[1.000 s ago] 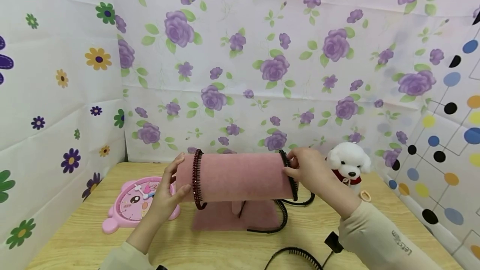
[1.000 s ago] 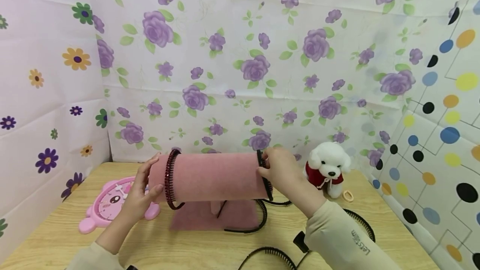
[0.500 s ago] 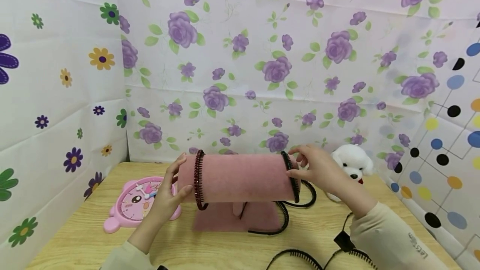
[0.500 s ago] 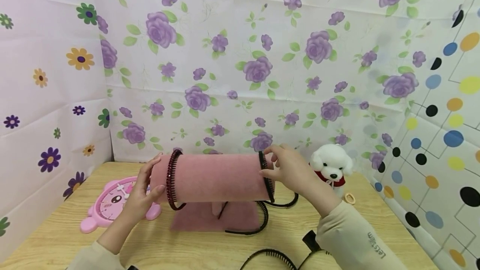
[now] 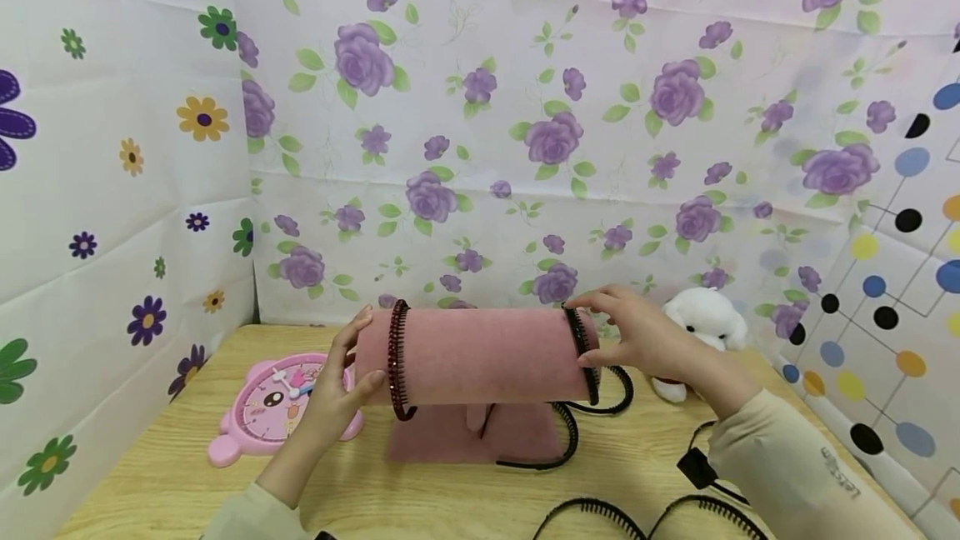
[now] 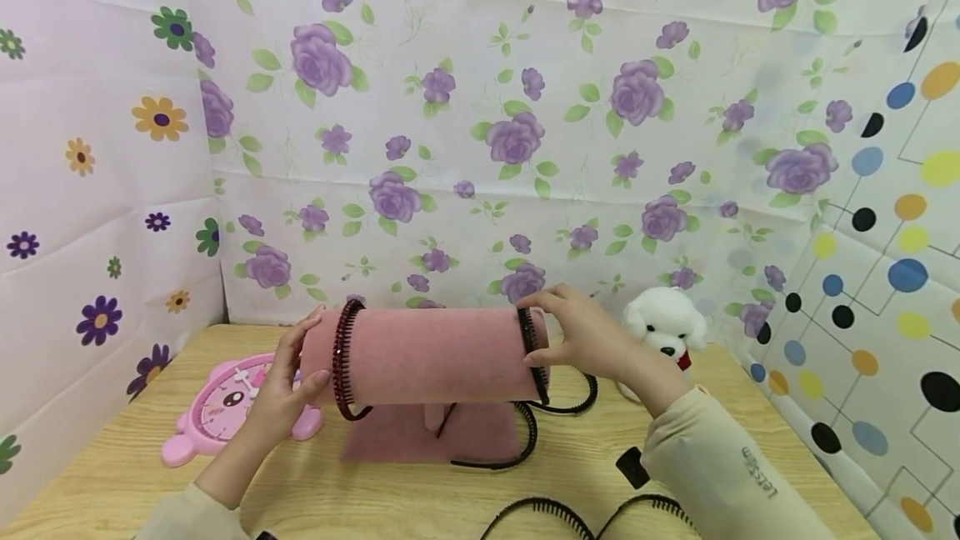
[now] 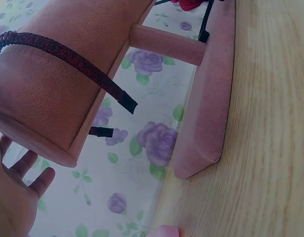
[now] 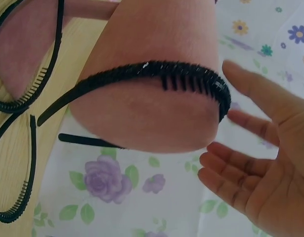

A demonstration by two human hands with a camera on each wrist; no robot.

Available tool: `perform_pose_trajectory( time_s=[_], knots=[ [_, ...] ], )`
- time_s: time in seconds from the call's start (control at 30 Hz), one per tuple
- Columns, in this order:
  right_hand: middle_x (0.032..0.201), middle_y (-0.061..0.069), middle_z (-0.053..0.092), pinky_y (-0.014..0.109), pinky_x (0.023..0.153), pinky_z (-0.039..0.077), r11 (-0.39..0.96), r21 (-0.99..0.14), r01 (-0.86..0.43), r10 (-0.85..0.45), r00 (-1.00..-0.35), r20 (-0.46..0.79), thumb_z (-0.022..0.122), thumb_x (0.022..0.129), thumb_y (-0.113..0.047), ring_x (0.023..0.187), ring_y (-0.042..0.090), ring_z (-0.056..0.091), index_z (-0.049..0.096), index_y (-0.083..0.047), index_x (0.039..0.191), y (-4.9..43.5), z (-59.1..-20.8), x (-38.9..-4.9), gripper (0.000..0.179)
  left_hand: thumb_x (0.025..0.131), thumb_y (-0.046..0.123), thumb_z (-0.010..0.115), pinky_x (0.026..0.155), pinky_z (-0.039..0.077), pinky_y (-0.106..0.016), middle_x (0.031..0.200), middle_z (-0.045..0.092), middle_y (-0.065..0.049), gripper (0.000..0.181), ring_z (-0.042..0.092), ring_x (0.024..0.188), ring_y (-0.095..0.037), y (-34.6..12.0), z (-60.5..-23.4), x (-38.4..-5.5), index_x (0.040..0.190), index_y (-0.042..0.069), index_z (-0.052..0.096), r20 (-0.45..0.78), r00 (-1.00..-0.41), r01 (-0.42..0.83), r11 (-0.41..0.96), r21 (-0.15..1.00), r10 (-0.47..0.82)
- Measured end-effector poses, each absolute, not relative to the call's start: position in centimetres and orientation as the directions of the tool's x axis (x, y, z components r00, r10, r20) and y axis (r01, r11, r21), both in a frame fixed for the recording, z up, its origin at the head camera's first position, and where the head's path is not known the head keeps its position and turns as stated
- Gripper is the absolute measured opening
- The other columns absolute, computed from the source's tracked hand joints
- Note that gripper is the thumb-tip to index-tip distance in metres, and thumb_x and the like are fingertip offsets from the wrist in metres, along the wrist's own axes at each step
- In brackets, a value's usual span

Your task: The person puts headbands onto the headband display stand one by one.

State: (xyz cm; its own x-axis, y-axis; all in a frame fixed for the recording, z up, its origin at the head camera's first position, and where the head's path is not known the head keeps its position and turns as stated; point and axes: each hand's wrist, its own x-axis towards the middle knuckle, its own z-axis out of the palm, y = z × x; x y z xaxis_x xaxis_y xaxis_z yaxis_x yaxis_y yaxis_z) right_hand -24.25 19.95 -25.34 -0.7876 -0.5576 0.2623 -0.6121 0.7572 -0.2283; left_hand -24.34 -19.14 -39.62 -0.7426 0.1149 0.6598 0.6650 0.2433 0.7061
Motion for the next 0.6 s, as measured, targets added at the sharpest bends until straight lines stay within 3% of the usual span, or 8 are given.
perform_pose_trajectory(
  time_s=[0.1, 0.37, 0.6],
  knots=[
    [0.137, 0.018, 0.05, 0.057, 0.096, 0.045, 0.739, -0.227, -0.635, -0.587, -0.771, 0.244, 0.079, 0.077, -0.035, 0.124, 0.038, 0.05, 0.051, -0.02, 0.137, 20.2, -25.6, -24.7, 0.068, 0.089, 0.007, 0.06, 0.102, 0.029, -0.025, 0.16, 0.023, -0.002, 0.068, 0.032, 0.133, 0.0, -19.1, -39.6, -24.4, 0.149, 0.017, 0.03, 0.662, -0.741, 0.666, 0.249, 0.703, 0.115],
    [0.149, 0.014, 0.042, 0.058, 0.104, 0.038, 0.693, -0.301, -0.655, -0.646, -0.75, 0.144, 0.078, 0.078, -0.035, 0.137, 0.038, 0.039, 0.05, -0.022, 0.139, 20.8, -26.0, -25.5, 0.069, 0.088, 0.006, 0.06, 0.101, 0.029, -0.023, 0.16, 0.024, -0.004, 0.068, 0.033, 0.132, -0.001, -19.0, -39.8, -24.5, 0.148, 0.015, 0.031, 0.669, -0.735, 0.673, 0.243, 0.699, 0.111],
    [0.146, 0.009, 0.047, 0.054, 0.103, 0.041, 0.706, -0.28, -0.651, -0.638, -0.756, 0.149, 0.078, 0.077, -0.038, 0.133, 0.034, 0.045, 0.05, -0.024, 0.136, 20.8, -25.9, -25.8, 0.067, 0.089, 0.008, 0.06, 0.1, 0.028, -0.022, 0.16, 0.023, -0.003, 0.067, 0.034, 0.13, 0.0, -19.0, -39.6, -24.3, 0.149, 0.017, 0.03, 0.652, -0.75, 0.656, 0.245, 0.714, 0.109]
  ],
)
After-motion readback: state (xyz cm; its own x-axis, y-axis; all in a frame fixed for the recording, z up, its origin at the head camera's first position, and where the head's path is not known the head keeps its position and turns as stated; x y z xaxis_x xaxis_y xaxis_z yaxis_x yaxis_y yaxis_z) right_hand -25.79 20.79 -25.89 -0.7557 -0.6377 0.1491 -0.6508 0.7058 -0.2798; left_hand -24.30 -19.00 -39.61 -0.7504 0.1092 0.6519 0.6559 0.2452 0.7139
